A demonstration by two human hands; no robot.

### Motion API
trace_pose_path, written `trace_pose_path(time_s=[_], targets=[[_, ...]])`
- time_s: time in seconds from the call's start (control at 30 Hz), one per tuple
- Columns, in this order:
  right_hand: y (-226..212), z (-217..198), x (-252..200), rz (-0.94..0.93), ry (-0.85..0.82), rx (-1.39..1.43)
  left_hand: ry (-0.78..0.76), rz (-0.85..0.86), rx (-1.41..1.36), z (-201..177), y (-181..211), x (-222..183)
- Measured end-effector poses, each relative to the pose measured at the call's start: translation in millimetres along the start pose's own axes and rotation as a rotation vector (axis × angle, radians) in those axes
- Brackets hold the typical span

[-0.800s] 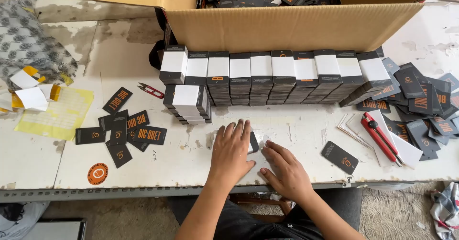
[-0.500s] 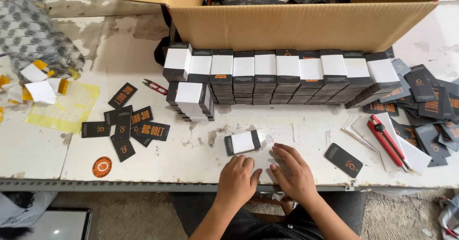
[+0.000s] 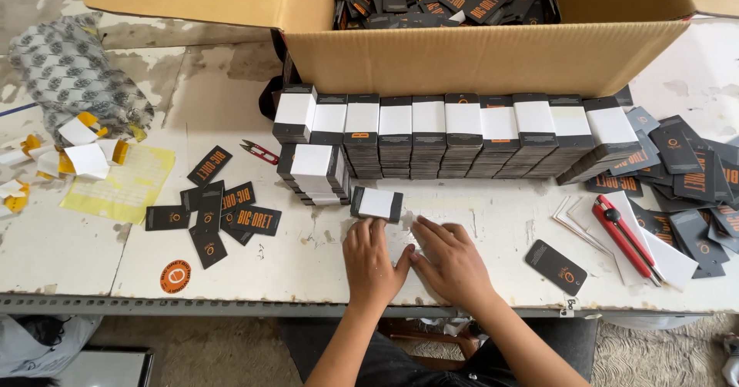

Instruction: Sorting, stacking, and inserting printed cards into small cardboard boxes

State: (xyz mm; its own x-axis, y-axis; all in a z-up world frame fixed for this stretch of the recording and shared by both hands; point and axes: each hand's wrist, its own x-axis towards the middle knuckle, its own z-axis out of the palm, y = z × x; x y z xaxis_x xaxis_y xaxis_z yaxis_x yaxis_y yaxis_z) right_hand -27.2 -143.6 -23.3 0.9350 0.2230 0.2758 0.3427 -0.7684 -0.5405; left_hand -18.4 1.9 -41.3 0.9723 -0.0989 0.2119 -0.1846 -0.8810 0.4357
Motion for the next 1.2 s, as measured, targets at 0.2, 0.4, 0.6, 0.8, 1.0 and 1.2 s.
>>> trace_pose_path(time_s=[0.2, 0.4, 0.6, 0.8, 1.0, 1.2], targets=[[-7.2, 21.0, 38.1, 0.014, -0.005, -0.049, -0.037, 0.004, -0.117, -26.7, 14.5, 2.4], [-7.1, 14.7, 41.6, 0.059, -0.065, -0.137, -0.044, -0.131, -0.192, -29.3, 16.4, 12.9], [-3.3, 17.0, 39.7, -0.145, 0.056, -0.055, 0.096, 0.095, -0.105, 3.4, -9.1, -2.8], [3.5, 21.3, 42.3, -0.011, -0.086, -0.021, 0.049, 0.103, 0.045, 6.4, -4.6, -0.7], [-2.9, 22.7, 49.3, -0.023, -0.137, -0.124, 0.010, 0.094, 0.057, 6.4, -5.3, 1.3], [-11.4, 16.8, 52.8, 0.036, -0.125, -0.074, 0.370, -0.261, -0.549, -10.0, -11.5, 1.6]])
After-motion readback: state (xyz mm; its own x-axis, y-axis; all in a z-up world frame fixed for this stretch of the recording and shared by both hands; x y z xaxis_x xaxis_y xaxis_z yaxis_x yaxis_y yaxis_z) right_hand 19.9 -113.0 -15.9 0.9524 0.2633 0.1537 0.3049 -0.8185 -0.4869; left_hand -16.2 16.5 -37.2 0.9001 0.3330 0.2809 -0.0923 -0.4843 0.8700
